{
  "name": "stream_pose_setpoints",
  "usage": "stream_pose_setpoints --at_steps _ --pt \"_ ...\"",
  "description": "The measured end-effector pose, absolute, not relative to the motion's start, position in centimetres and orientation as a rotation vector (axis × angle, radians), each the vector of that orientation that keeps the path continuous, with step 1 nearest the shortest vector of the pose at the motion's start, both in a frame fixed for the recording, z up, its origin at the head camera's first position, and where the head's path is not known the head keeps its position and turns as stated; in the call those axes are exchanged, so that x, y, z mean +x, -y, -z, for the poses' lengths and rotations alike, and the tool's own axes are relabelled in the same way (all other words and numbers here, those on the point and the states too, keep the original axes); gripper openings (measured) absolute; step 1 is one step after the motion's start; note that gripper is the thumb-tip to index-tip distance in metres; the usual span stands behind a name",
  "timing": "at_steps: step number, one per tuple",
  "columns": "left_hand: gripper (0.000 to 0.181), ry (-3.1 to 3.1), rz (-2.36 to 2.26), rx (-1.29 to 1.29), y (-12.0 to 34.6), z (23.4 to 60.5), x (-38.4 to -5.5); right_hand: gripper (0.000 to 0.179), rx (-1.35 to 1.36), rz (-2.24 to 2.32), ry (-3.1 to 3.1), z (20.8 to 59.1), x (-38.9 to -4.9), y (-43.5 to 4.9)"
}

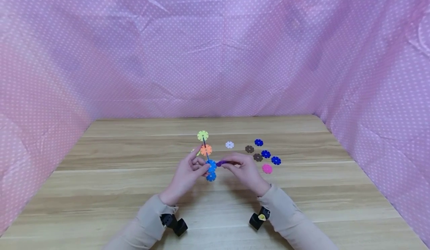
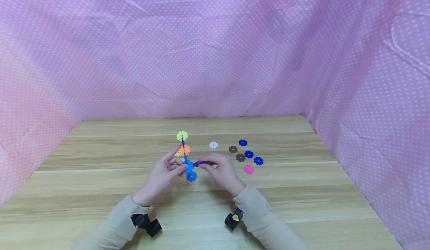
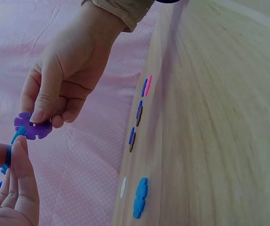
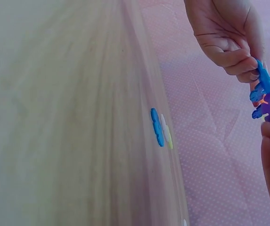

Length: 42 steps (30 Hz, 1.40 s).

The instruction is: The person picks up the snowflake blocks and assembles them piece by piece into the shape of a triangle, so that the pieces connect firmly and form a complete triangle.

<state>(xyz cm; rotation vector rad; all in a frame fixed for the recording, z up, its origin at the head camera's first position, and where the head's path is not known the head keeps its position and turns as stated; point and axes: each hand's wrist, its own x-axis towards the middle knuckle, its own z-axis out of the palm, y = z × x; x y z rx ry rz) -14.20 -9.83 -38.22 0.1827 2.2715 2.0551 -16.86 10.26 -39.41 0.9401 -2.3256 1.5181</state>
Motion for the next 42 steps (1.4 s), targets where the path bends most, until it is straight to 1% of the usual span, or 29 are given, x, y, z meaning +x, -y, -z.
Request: stream_pose_setpoints --at_steps 8,14,19,25,29,34,37,42 --pt "0.072 -2.299 -2.021 0.219 9.6 38.0 -14.1 0.017 0.943 -1.452 2.281 39.4 -16.7 -10.3" --pt "0.071 -2.288 -2.054 0.221 9.3 38.0 -14.2 0.021 1.028 -1.405 2.113 39.7 -16.9 -10.4" --pt "0.071 -2.257 -2.087 0.185 9.2 38.0 -14.1 0.019 1.054 -1.388 2.038 39.9 -16.9 -10.3" --pt "0.072 -2.226 -2.112 0.132 9.1 38.2 -13.9 0.022 1.088 -1.399 1.996 40.5 -17.0 -10.1" --pt "0.072 -2.239 -2.099 0.132 9.1 38.3 -13.9 0.018 1.071 -1.403 1.998 40.7 -17.1 -10.1" --pt "0.072 -2.234 -2.07 0.104 9.0 38.4 -14.3 0.019 1.018 -1.409 2.016 40.8 -17.0 -10.1" --pt "0.072 -2.234 -2.059 0.091 8.9 38.3 -14.5 0.021 1.004 -1.409 2.015 40.5 -16.8 -9.9" --pt "0.072 -2.206 -2.042 0.069 9.0 38.2 -14.3 0.019 1.023 -1.432 2.04 38.8 -15.5 -9.7"
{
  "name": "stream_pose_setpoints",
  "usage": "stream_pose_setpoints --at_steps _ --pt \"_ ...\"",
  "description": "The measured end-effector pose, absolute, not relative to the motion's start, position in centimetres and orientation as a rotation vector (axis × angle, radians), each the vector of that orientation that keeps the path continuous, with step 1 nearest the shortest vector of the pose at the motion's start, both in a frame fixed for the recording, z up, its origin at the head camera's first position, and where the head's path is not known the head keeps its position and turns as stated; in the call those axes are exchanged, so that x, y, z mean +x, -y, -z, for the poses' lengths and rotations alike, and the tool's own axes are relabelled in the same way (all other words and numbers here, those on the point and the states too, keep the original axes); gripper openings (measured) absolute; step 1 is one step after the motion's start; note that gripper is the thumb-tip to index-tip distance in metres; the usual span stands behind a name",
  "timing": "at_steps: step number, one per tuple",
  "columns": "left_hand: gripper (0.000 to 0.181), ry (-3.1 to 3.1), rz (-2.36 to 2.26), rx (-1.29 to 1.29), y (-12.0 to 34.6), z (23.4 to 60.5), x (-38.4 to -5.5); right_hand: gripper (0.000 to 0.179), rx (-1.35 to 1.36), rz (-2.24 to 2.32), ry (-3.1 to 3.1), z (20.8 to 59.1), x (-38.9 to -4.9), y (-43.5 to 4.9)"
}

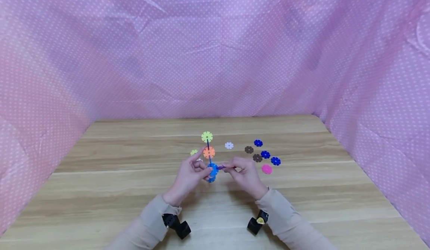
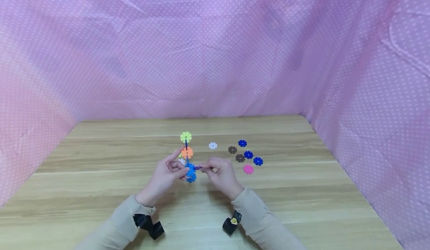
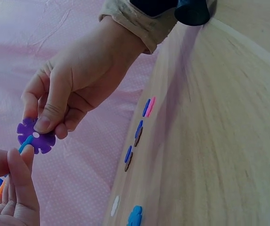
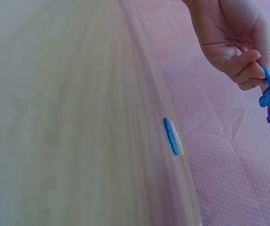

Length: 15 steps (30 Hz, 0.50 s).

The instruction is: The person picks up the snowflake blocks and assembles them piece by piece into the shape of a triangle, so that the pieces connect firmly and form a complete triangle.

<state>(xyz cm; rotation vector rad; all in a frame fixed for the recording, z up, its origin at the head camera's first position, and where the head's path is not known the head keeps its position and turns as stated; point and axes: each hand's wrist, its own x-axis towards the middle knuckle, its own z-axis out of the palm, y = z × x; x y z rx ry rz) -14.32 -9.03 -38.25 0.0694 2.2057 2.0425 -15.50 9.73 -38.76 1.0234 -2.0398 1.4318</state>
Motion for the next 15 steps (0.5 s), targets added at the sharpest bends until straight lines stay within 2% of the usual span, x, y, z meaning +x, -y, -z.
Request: stream_pose_setpoints --at_steps 4,10,15 --pt "0.072 -2.176 -2.033 0.094 9.1 38.2 -14.1 0.019 1.063 -1.441 2.049 38.2 -15.0 -9.7" --pt "0.073 -2.175 -2.029 0.112 9.4 38.3 -13.9 0.024 1.117 -1.402 2.027 39.8 -16.0 -9.8" --pt "0.072 -2.194 -2.022 0.145 10.2 38.3 -14.2 0.019 1.103 -1.396 2.084 40.1 -16.5 -9.7"
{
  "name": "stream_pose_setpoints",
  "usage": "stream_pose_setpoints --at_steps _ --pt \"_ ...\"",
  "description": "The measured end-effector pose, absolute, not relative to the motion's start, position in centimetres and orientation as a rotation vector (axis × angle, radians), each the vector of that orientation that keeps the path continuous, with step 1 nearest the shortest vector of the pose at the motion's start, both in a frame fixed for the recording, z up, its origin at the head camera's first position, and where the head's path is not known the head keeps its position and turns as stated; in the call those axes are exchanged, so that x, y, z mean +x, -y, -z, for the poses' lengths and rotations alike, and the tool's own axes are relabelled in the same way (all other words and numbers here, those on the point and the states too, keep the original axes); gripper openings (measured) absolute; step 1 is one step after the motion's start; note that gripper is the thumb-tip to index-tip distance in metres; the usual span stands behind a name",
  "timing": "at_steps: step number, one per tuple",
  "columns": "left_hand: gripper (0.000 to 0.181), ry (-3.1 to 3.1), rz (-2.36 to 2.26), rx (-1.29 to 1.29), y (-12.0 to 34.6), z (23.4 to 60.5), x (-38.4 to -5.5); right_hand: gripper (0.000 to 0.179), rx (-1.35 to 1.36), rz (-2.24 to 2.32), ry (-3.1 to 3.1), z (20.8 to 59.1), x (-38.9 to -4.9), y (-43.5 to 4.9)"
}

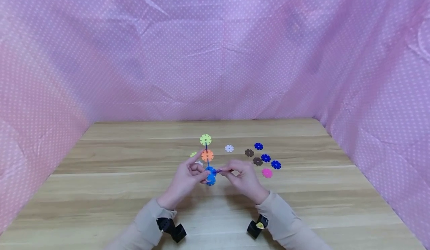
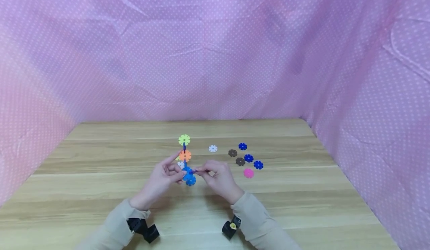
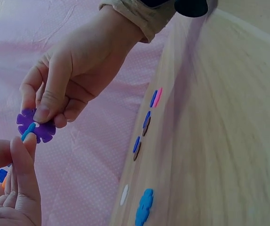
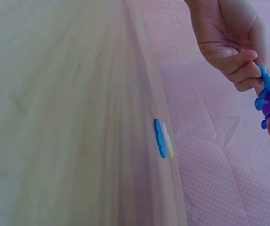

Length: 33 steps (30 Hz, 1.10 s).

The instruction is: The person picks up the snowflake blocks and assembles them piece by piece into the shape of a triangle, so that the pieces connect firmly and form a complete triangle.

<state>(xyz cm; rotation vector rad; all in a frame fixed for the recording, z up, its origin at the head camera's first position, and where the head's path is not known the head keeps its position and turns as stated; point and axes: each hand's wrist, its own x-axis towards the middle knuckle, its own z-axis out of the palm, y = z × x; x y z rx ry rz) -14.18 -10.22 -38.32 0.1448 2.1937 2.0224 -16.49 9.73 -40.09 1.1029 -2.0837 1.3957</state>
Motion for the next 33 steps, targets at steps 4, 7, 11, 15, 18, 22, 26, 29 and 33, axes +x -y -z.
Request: stream_pose_setpoints --at_steps 4,7,11,15,18,22,26,29,33 --pt "0.07 -2.215 -1.984 0.2 11.2 38.3 -14.3 0.013 1.076 -1.423 2.236 39.5 -16.3 -9.4" --pt "0.07 -2.235 -1.97 0.237 12.0 38.1 -14.5 0.017 1.018 -1.485 2.428 38.9 -16.4 -9.2" --pt "0.071 -2.261 -1.982 0.238 13.2 37.8 -14.7 0.029 0.928 -1.603 2.63 38.7 -17.2 -9.2" --pt "0.07 -2.299 -1.979 0.191 14.4 37.9 -14.7 0.033 0.869 -1.652 2.725 39.2 -18.2 -9.3" --pt "0.071 -2.339 -1.969 0.165 15.0 38.0 -14.6 0.036 0.824 -1.631 2.803 39.5 -18.7 -9.1" --pt "0.071 -2.381 -1.958 0.152 15.6 38.1 -14.5 0.042 0.832 -1.578 2.901 39.5 -19.1 -8.6" --pt "0.071 -2.395 -1.955 0.108 16.2 38.2 -14.4 0.043 0.9 -1.457 2.972 39.8 -19.4 -7.7" --pt "0.07 -2.394 -1.97 0.074 16.7 38.3 -14.4 0.043 0.906 -1.353 3.029 40.0 -19.5 -7.0" --pt "0.07 -2.39 -1.981 0.048 17.1 38.5 -14.3 0.046 0.882 -1.218 3.108 40.2 -19.6 -6.3"
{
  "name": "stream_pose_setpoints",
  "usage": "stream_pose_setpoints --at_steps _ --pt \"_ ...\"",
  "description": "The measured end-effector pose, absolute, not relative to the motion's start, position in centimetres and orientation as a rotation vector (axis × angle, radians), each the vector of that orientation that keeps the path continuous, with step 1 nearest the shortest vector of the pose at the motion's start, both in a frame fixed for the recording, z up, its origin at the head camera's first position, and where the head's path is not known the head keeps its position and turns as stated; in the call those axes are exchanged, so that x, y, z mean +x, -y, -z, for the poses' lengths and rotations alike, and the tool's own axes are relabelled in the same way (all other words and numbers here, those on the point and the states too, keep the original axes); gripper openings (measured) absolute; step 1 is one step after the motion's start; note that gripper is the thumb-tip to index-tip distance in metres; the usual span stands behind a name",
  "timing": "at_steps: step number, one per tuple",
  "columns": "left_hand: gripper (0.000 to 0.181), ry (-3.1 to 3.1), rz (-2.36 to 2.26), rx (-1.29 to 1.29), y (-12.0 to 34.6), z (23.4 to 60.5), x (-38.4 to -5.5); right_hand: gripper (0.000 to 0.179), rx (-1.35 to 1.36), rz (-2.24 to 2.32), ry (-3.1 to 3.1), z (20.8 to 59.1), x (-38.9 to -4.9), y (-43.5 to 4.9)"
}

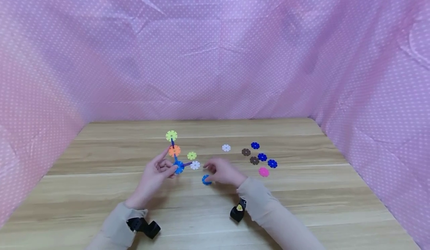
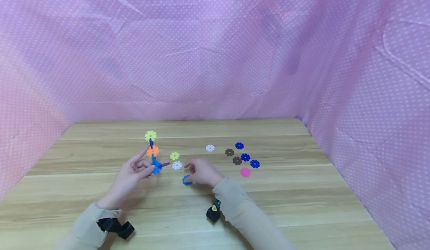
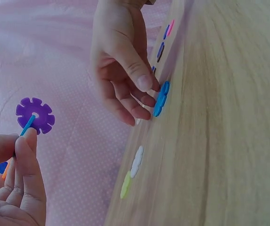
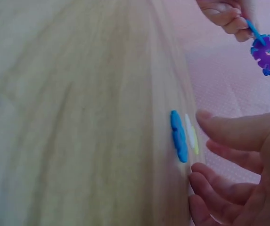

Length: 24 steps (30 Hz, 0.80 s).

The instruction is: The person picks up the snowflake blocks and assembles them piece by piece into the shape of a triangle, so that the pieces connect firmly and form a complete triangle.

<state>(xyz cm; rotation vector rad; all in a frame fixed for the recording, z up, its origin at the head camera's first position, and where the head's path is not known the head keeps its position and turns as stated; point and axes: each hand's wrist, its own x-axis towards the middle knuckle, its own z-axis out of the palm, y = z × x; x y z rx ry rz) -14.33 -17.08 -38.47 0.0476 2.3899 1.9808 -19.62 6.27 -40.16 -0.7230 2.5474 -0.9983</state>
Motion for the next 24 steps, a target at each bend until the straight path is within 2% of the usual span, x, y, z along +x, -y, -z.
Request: stream_pose_setpoints --at_steps 24 --pt "0.073 -2.439 -1.95 0.018 18.1 39.2 -15.6 0.02 -0.746 0.832 -2.557 40.1 -20.1 -5.3"
